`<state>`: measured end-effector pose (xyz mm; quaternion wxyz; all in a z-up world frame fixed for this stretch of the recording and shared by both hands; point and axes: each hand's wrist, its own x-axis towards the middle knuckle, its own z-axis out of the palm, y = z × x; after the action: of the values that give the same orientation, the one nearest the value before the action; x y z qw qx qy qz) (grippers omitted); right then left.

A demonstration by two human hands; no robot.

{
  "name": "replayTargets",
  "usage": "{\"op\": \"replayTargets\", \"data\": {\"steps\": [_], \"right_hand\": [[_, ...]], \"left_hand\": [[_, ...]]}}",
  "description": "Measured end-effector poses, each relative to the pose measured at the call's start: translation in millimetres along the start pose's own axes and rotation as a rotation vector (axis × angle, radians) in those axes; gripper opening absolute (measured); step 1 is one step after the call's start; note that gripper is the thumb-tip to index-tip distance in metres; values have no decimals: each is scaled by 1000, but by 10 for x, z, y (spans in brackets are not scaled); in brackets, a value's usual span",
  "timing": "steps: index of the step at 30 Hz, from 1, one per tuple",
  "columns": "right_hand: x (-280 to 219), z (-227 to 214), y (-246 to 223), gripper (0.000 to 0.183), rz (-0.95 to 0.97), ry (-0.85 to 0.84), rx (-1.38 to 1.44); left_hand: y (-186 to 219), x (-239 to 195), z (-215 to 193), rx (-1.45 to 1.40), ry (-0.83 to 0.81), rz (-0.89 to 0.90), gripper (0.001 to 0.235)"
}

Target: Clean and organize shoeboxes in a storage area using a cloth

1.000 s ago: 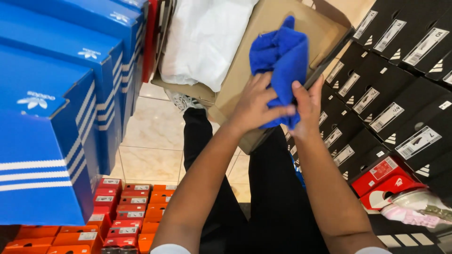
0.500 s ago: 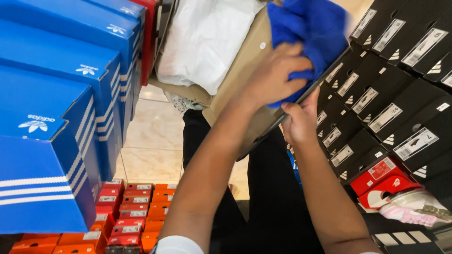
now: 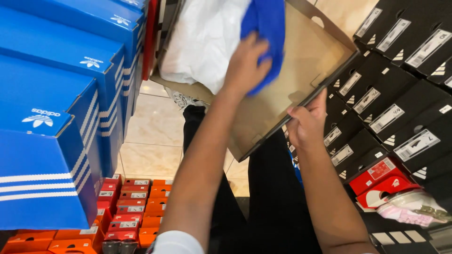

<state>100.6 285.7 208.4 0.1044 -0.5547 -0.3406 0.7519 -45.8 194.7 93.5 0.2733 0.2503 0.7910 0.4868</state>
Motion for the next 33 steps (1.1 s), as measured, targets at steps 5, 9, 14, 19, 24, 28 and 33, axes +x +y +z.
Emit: {"op": "replayTargets", "data": {"steps": [5,9,14,19,24,28,33], "right_hand": [[309,-397,186,89,-204,-140,-166],[202,-150,86,94,-234,-157,-234],[147,-51,68,97,-238,-168,-247],[-27,55,-156,79,-44,-128,-119],[-107,204,-226,78,-12,-48,-152],[-207,420,-124,85,7,-54,-157],[-141,970,285,71,-323,-599,-388]], "left_hand": [[-353,-1356,-4,-58,-330,2,32],[-206,-1823,95,-220,-353,7,25],[-81,-919,391,-156,-144,64,26],[-73,-300,189,-273,-21,-253,31],[-224,-992,-48,-251,-62,-289,20],[24,-1787,-857,-468,-135,-404,15],[96,-2668,-1589,-723,813,-657,38]]}}
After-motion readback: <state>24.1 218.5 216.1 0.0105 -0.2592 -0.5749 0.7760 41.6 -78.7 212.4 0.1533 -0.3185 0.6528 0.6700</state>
